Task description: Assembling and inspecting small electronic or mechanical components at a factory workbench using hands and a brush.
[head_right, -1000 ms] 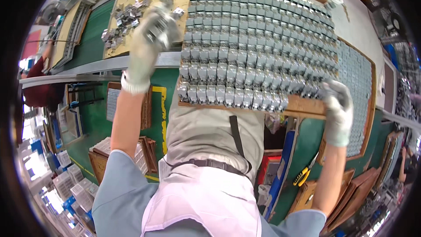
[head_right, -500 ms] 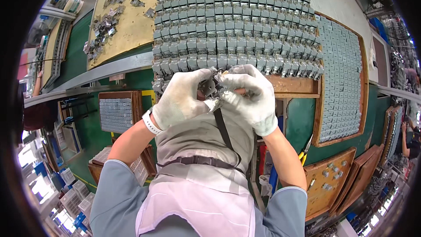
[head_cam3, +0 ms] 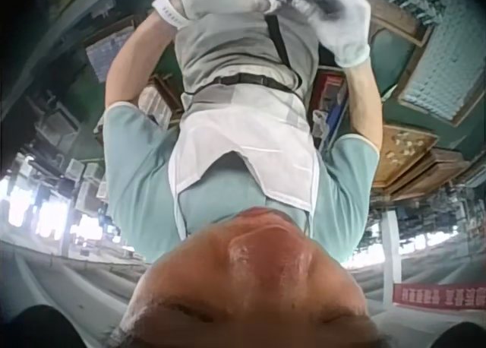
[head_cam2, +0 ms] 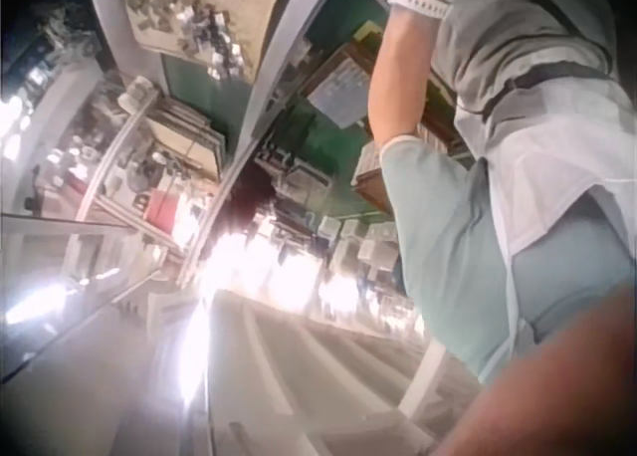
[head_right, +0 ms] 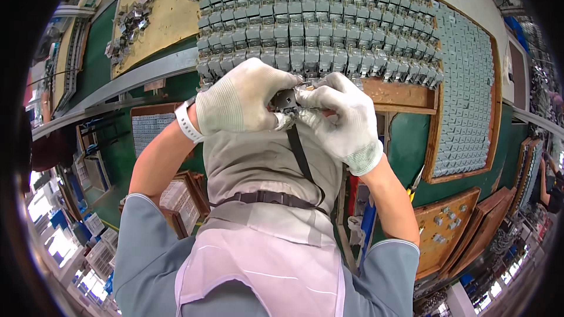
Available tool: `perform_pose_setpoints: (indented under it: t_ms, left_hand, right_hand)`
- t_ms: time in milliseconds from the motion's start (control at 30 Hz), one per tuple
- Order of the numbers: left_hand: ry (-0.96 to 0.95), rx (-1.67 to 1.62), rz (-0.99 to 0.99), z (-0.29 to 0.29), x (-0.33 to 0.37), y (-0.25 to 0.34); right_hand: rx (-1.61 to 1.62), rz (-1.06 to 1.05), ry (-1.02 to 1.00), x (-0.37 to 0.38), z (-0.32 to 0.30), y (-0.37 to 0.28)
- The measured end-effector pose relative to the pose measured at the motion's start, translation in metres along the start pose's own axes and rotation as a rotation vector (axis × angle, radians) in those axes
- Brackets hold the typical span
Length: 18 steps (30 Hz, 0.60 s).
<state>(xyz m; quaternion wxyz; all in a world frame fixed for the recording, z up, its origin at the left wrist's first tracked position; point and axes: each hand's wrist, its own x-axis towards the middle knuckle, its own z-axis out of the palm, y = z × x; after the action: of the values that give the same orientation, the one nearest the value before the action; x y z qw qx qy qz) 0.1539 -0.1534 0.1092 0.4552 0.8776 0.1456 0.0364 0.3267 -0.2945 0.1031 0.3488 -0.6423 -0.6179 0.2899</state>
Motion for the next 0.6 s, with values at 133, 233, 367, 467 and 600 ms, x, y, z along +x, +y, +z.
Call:
perform_pose_setpoints:
  t_ms: [133, 233, 367, 467, 600]
  left_hand:
    - [-0.053, -0.027, -0.021, -0.001, 0.0, 0.014]
    - [-0.019, 0.041, 0.073, 0.013, -0.001, 0.013]
    - [0.086, 0.068, 0.116, 0.03, 0.003, 0.021]
    - [0.151, 0.028, 0.155, 0.041, 0.0, 0.022]
    - [0.11, -0.074, 0.04, 0.053, 0.013, 0.028]
  right_hand:
    - [0.148, 0.001, 0.105, -0.007, -0.003, 0.007]
    - [0.094, -0.089, -0.031, -0.011, -0.01, 0.015]
    - [-0.005, -0.163, -0.031, -0.018, -0.025, 0.014]
    - [0.052, -0.19, 0.094, -0.03, -0.015, 0.024]
    - [0.137, 0.004, 0.112, -0.062, -0.02, 0.026]
